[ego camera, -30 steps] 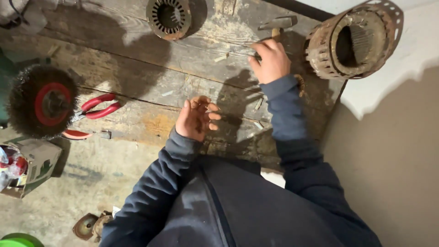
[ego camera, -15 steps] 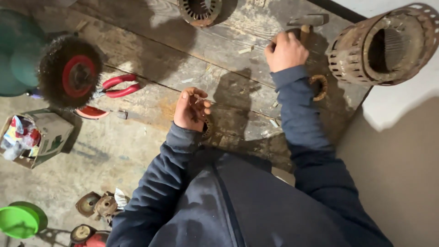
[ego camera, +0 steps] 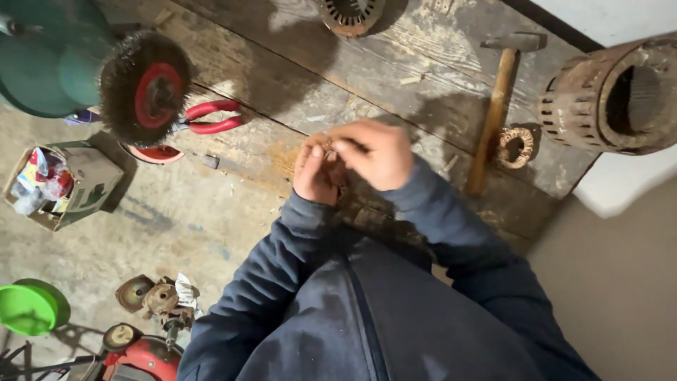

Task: Stripping and collecting copper wire from an electric motor stator using pliers.

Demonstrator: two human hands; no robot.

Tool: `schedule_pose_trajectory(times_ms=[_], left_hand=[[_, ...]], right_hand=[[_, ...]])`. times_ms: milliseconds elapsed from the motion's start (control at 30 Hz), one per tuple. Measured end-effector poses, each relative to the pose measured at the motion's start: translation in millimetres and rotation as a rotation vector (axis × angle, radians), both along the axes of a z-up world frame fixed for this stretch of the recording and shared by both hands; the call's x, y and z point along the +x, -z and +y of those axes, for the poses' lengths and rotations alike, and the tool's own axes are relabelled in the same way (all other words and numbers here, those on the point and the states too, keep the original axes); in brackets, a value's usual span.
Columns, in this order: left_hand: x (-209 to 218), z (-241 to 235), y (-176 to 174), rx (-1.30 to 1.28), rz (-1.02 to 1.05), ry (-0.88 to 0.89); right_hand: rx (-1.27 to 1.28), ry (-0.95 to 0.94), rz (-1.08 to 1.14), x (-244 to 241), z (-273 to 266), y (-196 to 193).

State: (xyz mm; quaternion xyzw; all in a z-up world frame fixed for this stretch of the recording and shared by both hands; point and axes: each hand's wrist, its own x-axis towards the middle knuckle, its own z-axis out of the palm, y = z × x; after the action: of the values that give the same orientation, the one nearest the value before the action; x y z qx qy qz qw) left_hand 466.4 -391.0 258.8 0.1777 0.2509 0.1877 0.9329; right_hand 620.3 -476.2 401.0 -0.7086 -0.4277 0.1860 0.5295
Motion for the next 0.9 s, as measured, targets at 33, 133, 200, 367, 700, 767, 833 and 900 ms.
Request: schedule_pose_trajectory(times_ms=[33, 133, 200, 367, 700, 767, 833, 900], left_hand=[[-1, 6, -6, -0.005, 0.002, -0.004], [-10, 17, -14, -0.003, 0.058, -0.03], [-13, 26, -13, -0.033, -0.013, -0.048], [-16, 38, -13, -0.046, -0.021, -0.029], [-9, 68, -13, -0.015, 0.058, 0.07], [-1, 63, -33, -0.013, 0.07, 0.105], [4, 57, -41, -0.01, 0.076, 0.149], [5, 50, -35, -0.008, 0.064, 0.105]], right_hand=[[-0.005, -0.004, 0.002, 14, -10, 17], [-0.054, 0.19, 0.06, 47, -41, 56], [-0.485, 0.107, -0.223, 67, -50, 58], [-0.434, -0.039, -0.576, 62, -62, 101], [-0.163, -0.074, -0.257, 41, -23, 55], [-0.102, -0.129, -0.235, 23, 1, 38], [-0.043, -0.175, -0.219, 10, 18, 24], [-0.07, -0.133, -0.384, 2, 29, 16]])
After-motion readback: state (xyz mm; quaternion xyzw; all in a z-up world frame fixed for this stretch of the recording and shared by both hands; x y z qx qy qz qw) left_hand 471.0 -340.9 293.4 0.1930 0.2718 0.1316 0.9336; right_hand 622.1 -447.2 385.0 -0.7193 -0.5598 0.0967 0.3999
